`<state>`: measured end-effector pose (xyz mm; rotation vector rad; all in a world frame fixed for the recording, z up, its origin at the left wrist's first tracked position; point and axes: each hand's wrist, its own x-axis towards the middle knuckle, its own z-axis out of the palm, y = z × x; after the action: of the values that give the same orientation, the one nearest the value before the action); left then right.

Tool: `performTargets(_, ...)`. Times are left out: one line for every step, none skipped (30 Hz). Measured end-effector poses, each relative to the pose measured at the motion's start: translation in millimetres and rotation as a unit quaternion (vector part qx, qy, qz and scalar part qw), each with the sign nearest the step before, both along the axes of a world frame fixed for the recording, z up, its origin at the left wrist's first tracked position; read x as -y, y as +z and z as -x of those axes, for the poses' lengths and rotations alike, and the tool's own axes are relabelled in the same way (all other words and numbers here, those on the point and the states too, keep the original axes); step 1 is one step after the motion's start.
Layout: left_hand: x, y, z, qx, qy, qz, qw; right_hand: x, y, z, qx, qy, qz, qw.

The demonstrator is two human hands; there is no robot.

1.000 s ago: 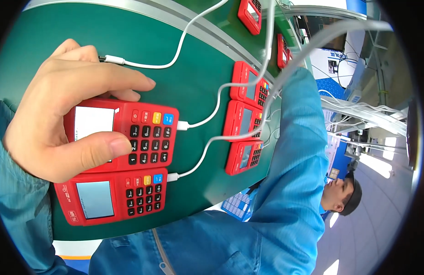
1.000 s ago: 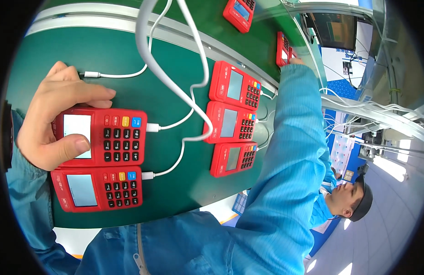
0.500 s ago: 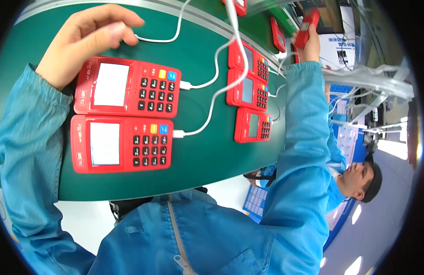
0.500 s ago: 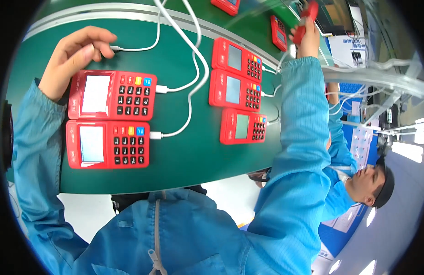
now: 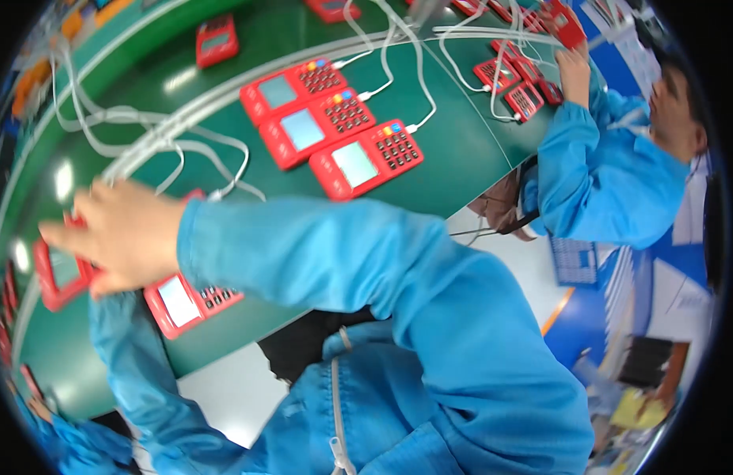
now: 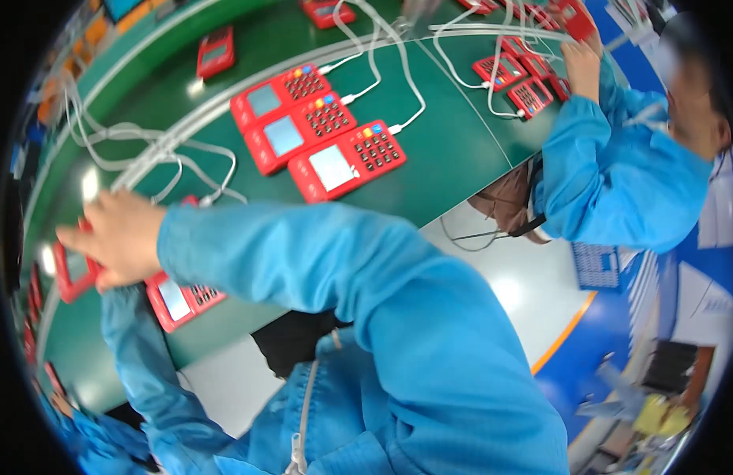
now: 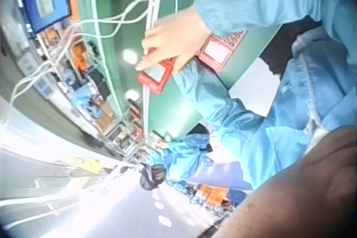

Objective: The person tests electronic POS terminals by plugging charging cables into them and pressing buttons, performing the actions by hand at an assembly line.

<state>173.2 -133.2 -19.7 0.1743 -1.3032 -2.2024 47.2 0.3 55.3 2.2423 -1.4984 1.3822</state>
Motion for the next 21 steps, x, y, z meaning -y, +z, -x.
performTargets(-4.0,2.0,-3.6,0.014,0.033,-0.002,0.999,6.0,-2.0,-4.3,-0.048,0.002,0.014,0.999)
performTargets(-7.7,3.9,-9.5,0.030,0.072,-0.006,0.997,7.1,-4.1,-7.8,-0.090,-0.026,0.033,0.995)
performTargets(-11.1,6.7,-14.5,0.046,0.116,-0.015,0.992,12.7,-11.7,-11.7,-0.066,-0.043,0.039,0.996)
performTargets(-13.7,9.9,-19.0,0.061,0.163,-0.028,0.984,17.3,-21.1,-14.3,-0.042,-0.057,0.042,0.997)
performTargets(-13.2,6.1,-5.2,0.067,0.192,-0.049,0.978,16.4,-33.8,0.8,-0.036,-0.074,0.038,0.996)
performTargets(-13.0,10.0,-5.9,0.080,0.239,-0.066,0.966,17.7,-37.7,5.3,-0.023,-0.073,0.023,0.997)
performTargets(-10.8,15.6,-5.4,0.046,0.201,-0.086,0.975,19.7,-42.4,9.6,-0.012,-0.071,0.004,0.997)
performTargets(-7.2,19.0,-3.2,0.011,0.163,-0.109,0.981,21.6,-48.0,14.0,0.032,-0.049,-0.021,0.998)
performTargets(-2.8,23.4,-0.1,0.008,0.173,-0.095,0.980,25.0,-51.6,12.7,0.047,-0.086,-0.012,0.995)
performTargets(0.2,27.2,3.9,0.015,0.188,-0.124,0.974,30.2,-54.7,12.1,0.060,-0.123,-0.004,0.991)
performTargets(2.2,30.9,9.4,0.021,0.203,-0.154,0.967,37.6,-57.6,14.9,0.067,-0.152,0.023,0.986)
performTargets(26.3,18.8,-10.2,0.010,0.133,-0.143,0.981,39.1,-52.7,15.1,0.074,-0.124,-0.029,0.989)
performTargets(40.9,11.0,-21.1,0.032,0.153,-0.145,0.977,40.2,-45.2,19.1,0.077,-0.099,-0.082,0.989)
performTargets(50.8,3.9,-27.6,0.053,0.171,-0.148,0.973,35.7,-41.2,23.9,0.084,-0.080,-0.095,0.989)
performTargets(56.0,1.7,-33.2,0.068,0.212,-0.147,0.964,36.9,-41.7,28.6,0.106,-0.058,-0.086,0.989)
performTargets(50.7,3.9,-33.0,0.069,0.233,-0.165,0.956,38.2,-39.2,31.0,0.131,-0.030,-0.078,0.988)
performTargets(46.7,5.3,-28.6,0.070,0.256,-0.183,0.947,39.2,-38.0,35.8,0.179,-0.013,-0.113,0.977)
performTargets(37.8,11.8,-20.1,0.078,0.330,-0.180,0.924,39.2,-37.0,34.5,0.196,-0.059,-0.072,0.976)
performTargets(39.0,7.5,-14.8,0.045,0.331,-0.186,0.924,40.5,-34.9,44.3,0.192,-0.063,-0.103,0.974)
performTargets(42.3,3.0,-14.2,0.013,0.319,-0.176,0.931,37.7,-40.6,49.3,0.169,-0.103,-0.067,0.978)
performTargets(32.9,7.4,-2.9,0.004,0.366,-0.195,0.910,25.9,-31.3,60.5,0.155,-0.111,-0.162,0.968)
